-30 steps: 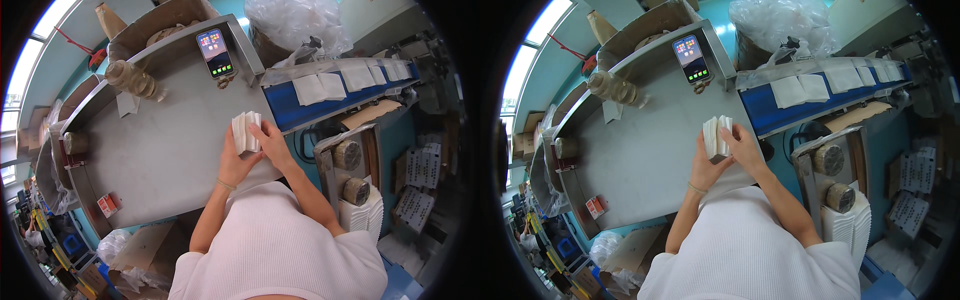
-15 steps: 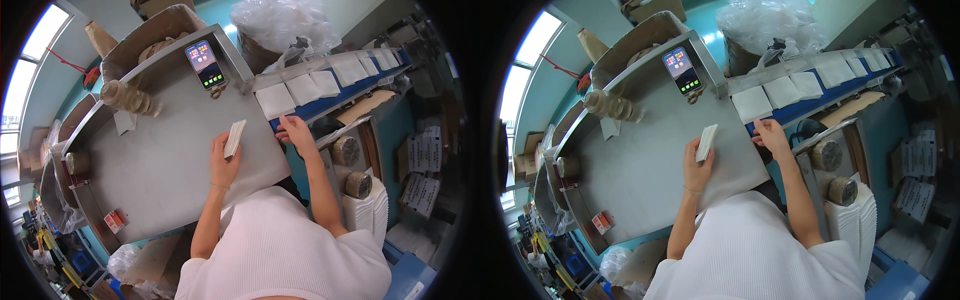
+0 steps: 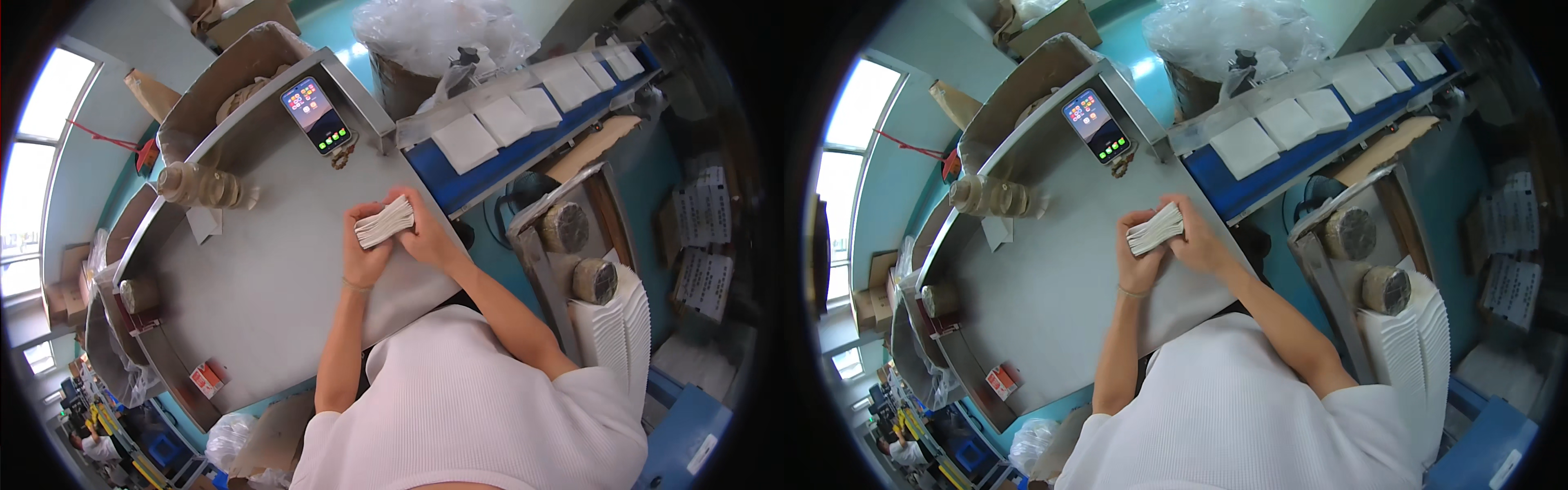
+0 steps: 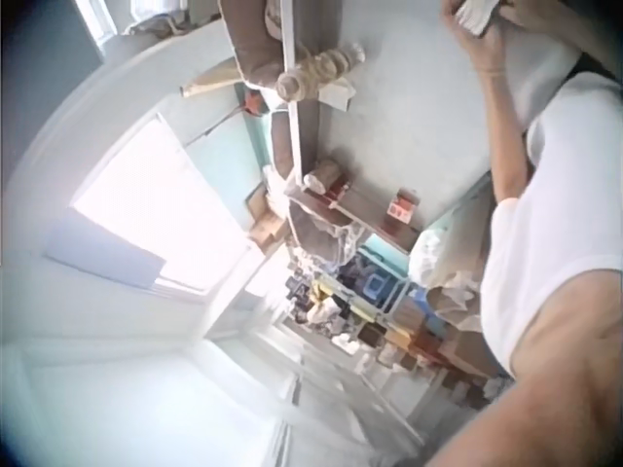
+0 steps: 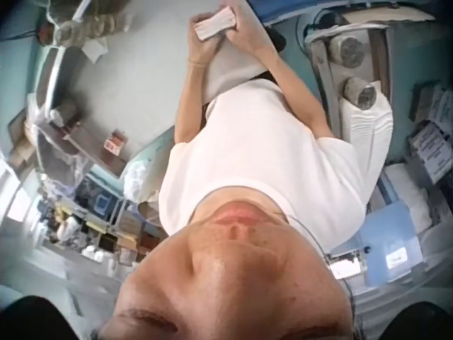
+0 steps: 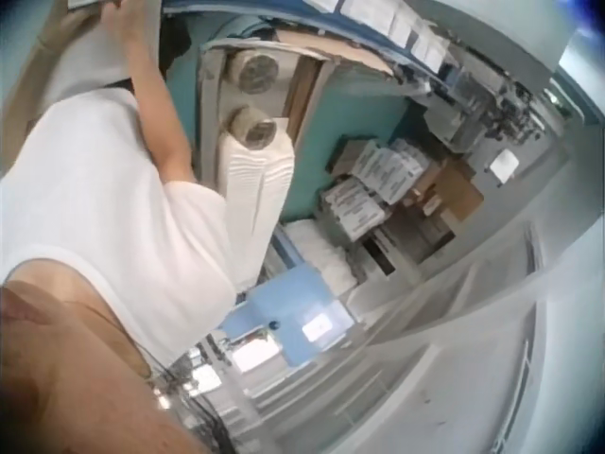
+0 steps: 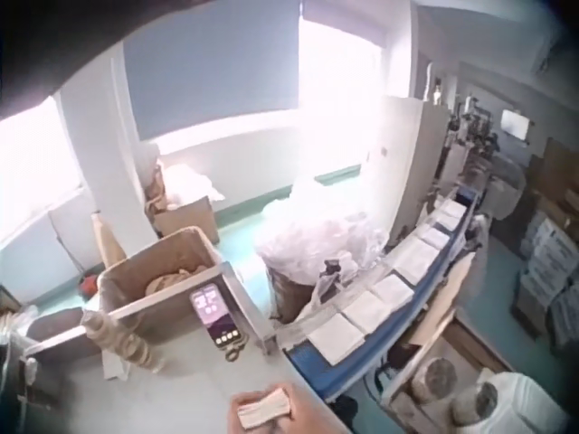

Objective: Stacking and organizing paper napkins on a production line workstation.

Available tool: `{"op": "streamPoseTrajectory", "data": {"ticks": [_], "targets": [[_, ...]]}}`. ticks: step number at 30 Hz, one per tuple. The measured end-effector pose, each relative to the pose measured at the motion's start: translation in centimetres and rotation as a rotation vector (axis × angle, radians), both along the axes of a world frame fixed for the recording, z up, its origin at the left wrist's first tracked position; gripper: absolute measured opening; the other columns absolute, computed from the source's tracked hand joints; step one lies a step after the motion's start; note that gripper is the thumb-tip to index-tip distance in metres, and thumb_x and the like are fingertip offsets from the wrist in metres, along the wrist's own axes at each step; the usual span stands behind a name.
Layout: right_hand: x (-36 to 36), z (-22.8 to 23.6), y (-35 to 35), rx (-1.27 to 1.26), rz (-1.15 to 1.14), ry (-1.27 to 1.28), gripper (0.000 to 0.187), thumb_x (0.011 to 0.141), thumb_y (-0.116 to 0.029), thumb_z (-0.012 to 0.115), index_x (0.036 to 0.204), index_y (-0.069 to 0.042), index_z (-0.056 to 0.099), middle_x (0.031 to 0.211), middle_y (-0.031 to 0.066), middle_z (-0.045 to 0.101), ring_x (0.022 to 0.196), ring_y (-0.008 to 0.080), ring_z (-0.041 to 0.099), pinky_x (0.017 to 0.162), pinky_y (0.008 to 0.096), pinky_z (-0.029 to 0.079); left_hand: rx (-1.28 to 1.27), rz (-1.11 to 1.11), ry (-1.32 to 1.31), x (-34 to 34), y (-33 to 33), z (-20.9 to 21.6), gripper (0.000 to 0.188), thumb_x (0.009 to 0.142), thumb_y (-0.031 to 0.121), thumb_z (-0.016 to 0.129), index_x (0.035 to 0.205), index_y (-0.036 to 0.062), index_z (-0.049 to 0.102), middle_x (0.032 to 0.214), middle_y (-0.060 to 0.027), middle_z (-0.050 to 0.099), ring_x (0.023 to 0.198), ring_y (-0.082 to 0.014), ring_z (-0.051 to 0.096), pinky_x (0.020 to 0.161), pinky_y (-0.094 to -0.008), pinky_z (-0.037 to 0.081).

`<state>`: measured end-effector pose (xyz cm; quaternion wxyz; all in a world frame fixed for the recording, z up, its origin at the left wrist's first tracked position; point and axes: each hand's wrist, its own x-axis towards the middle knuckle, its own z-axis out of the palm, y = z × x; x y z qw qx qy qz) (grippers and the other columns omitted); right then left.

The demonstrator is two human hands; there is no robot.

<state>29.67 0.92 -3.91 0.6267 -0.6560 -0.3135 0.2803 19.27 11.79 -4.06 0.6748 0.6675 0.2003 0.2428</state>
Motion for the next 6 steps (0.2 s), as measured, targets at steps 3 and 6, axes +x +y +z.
{"op": "streamPoseTrajectory", "data": {"ticks": [3,6], "targets": [[-0.1,-0.4,-1.0,-0.110,-0.168,-0.043,0.044,0.084,0.002,0.057,0.126,-0.003,0.045,0.109,0.0122,0.059,0.101,0.0191,0.059,0.091,0.0313,0.047,-0.159,0.099,0.039,0.7,-1.2,-0.9,0.041,0.085,-0.005,0.057,0.123,0.0023,0.043,0.120,-0.0113,0.054,0.115,-0.0194,0.053,0.100,-0.0300,0.041],[0.1,1.0,-4.3,-0.206,-0.289,-0.223,0.037,0.088,-0.011,0.059,0.123,-0.001,0.050,0.114,0.0189,0.059,0.101,0.0311,0.061,0.088,0.0380,0.049,-0.199,-0.025,-0.064,1.5,1.1,-4.5,0.050,0.091,0.002,0.058,0.135,0.0071,0.034,0.138,-0.0158,0.047,0.134,-0.0281,0.042,0.110,-0.0361,0.036]]}}
